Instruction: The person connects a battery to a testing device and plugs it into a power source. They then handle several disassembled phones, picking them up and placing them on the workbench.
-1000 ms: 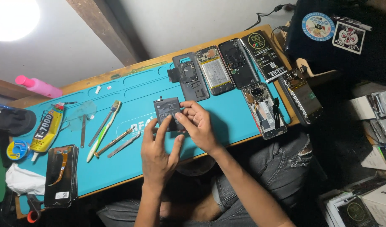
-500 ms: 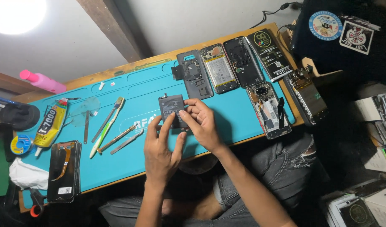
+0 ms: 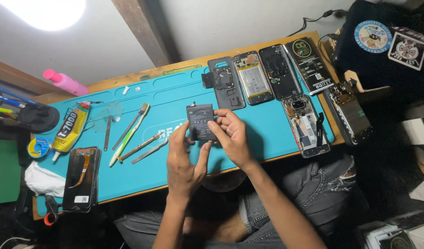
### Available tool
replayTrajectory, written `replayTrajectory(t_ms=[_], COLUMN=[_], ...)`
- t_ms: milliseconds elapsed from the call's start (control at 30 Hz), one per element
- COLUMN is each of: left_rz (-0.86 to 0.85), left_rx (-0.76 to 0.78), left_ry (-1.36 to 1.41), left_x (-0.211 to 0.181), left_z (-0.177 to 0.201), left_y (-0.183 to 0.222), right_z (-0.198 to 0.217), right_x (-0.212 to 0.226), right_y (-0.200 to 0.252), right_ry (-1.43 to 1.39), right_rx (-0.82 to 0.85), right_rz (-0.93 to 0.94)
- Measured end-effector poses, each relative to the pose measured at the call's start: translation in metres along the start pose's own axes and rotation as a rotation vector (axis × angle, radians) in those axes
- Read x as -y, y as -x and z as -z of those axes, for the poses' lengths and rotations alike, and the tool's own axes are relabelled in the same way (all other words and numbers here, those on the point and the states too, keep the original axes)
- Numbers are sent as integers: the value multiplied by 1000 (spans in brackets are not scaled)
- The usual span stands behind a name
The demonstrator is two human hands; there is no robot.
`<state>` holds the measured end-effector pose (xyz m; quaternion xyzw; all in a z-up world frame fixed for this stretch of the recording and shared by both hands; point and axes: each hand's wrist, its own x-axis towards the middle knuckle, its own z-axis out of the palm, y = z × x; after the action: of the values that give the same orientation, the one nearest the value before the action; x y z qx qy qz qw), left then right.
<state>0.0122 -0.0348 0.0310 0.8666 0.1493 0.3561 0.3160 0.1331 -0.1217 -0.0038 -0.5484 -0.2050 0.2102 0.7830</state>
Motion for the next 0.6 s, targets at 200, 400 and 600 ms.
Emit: replayTrajectory(t_ms=[200, 400, 600], left_rz=[25, 60, 44], left_rx=[-54, -123, -173], left_ry=[84, 140, 119], left_x=[10, 12, 14], left_z=[4, 13, 22], left_y=[5, 6, 6], right_z=[-3, -15, -15], right_x=[-7, 5, -9], right_y=[-4, -49, -148], right_ry=[65, 261, 504], right_rx=[-20, -24, 38], right_rz=[-36, -14, -75])
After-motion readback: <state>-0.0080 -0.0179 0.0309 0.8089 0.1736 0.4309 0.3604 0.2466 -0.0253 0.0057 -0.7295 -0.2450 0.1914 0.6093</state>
